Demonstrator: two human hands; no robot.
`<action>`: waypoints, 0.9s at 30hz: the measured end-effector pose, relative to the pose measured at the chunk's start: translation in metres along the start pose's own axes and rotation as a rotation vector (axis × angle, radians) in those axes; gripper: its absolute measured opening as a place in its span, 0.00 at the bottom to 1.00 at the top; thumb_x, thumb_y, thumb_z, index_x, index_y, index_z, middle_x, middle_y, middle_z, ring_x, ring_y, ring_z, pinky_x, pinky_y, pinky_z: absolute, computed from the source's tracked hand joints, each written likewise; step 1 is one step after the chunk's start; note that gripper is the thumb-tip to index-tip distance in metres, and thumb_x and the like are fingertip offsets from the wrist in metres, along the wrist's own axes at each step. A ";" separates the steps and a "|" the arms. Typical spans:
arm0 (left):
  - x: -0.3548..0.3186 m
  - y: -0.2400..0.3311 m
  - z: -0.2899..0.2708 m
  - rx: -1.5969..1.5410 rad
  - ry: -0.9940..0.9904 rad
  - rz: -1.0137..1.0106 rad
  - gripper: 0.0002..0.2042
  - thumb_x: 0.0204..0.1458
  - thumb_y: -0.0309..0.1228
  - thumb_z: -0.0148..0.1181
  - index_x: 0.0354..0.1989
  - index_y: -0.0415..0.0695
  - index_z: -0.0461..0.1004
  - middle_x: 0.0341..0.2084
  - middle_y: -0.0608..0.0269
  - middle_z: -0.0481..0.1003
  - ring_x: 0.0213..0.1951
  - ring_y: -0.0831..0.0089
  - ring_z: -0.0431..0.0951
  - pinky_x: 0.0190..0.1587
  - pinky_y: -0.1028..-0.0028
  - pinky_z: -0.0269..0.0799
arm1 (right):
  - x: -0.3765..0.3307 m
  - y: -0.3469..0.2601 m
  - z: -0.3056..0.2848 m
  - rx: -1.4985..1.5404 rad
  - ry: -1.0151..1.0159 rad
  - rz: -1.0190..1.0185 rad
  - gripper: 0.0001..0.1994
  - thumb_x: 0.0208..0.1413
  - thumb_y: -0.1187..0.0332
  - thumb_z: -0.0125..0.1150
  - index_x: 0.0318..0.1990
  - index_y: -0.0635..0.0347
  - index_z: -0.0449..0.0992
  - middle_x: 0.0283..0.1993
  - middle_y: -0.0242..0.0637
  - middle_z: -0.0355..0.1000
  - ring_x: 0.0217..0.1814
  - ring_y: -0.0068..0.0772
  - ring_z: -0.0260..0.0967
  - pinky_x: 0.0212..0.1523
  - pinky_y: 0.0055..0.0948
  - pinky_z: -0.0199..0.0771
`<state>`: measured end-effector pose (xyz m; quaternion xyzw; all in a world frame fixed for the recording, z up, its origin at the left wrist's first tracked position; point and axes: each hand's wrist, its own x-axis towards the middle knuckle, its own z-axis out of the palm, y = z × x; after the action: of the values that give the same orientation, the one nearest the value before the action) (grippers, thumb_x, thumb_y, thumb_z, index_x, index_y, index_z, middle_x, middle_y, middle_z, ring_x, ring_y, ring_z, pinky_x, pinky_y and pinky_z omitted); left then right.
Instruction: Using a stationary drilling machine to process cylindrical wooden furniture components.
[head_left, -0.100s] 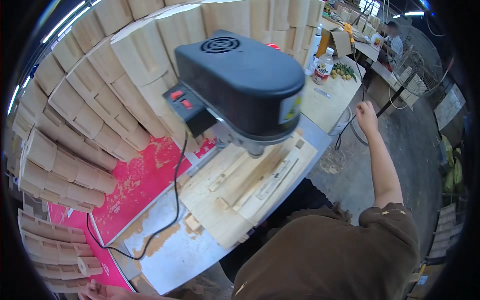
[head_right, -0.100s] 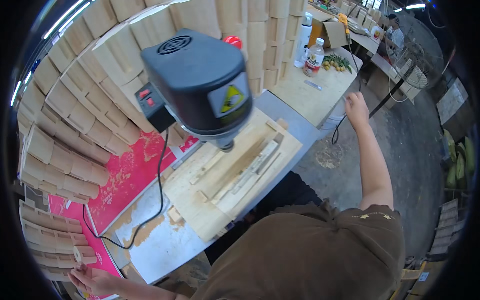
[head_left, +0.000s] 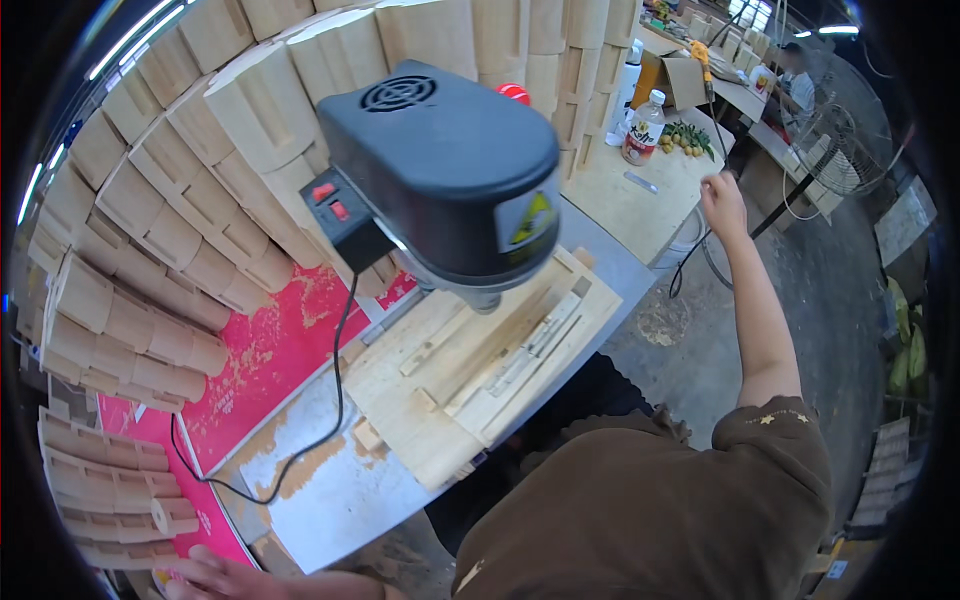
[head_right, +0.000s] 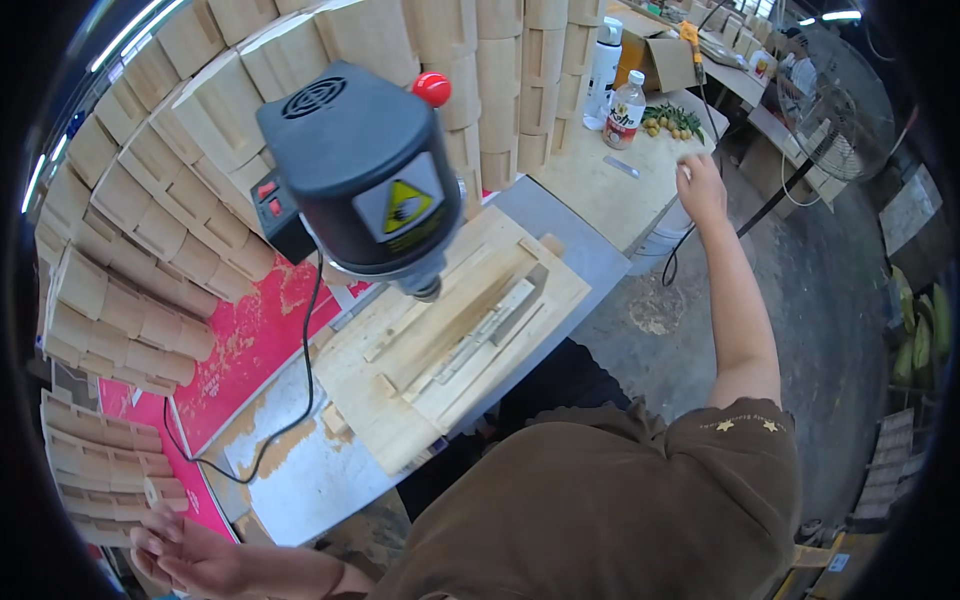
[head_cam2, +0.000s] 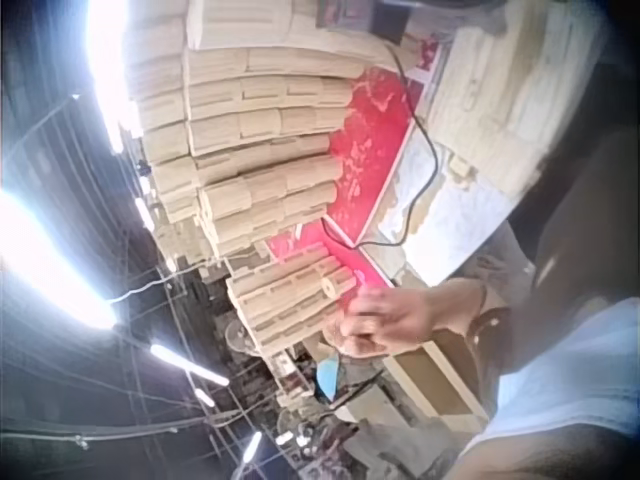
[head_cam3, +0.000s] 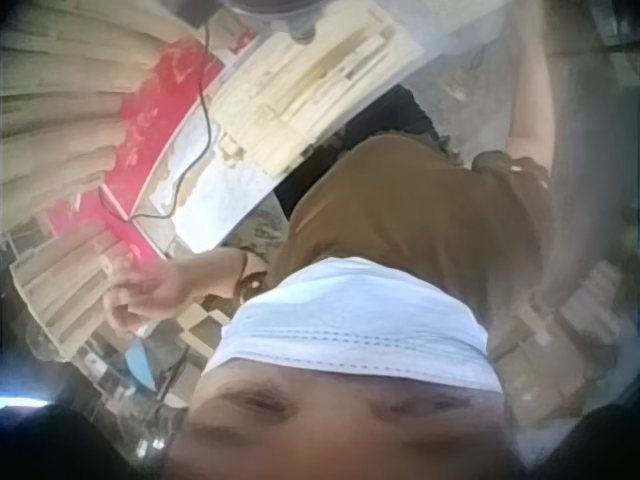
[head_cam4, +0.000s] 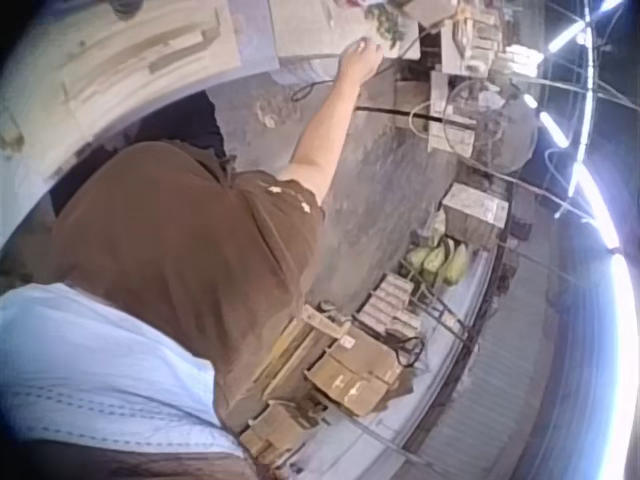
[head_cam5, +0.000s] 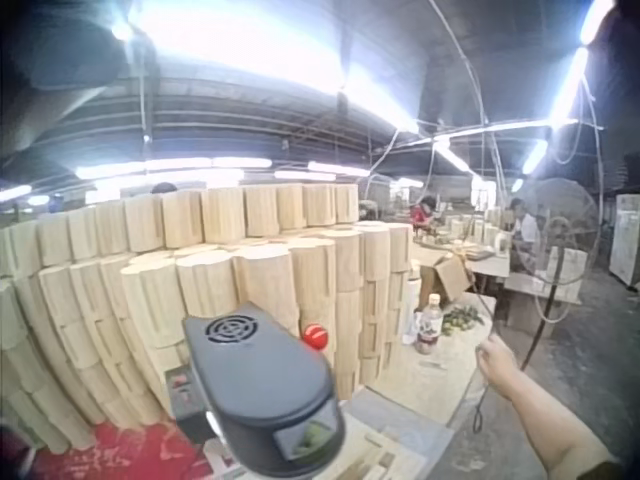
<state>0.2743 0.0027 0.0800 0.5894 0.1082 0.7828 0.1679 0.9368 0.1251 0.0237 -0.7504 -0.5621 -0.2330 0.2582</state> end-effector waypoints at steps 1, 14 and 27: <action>0.013 0.016 0.020 0.067 -0.179 0.031 0.25 0.55 0.30 0.52 0.62 0.54 0.55 0.33 0.56 0.65 0.30 0.67 0.68 0.31 0.65 0.65 | 0.010 0.007 0.008 0.027 0.065 -0.059 0.05 0.49 0.69 0.55 0.35 0.55 0.73 0.36 0.41 0.67 0.37 0.46 0.68 0.38 0.38 0.69; 0.026 -0.025 0.282 -0.539 -0.675 -0.324 0.05 0.45 0.26 0.58 0.30 0.50 0.77 0.29 0.55 0.70 0.22 0.69 0.68 0.17 0.73 0.58 | 0.236 0.100 0.173 -0.060 -0.324 0.095 0.29 0.51 0.43 0.50 0.57 0.47 0.64 0.52 0.47 0.69 0.56 0.50 0.64 0.54 0.40 0.64; -0.025 -0.007 0.316 -0.848 -0.938 -0.279 0.07 0.54 0.27 0.51 0.29 0.38 0.73 0.32 0.52 0.72 0.29 0.56 0.72 0.30 0.64 0.66 | 0.196 0.038 0.111 -0.053 -0.165 0.069 0.17 0.56 0.51 0.44 0.38 0.55 0.68 0.36 0.50 0.73 0.41 0.56 0.70 0.40 0.49 0.69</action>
<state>0.5842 -0.0094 0.1445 0.7318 -0.2196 0.3878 0.5155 1.0309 0.3296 0.0602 -0.7924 -0.5490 -0.1763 0.1991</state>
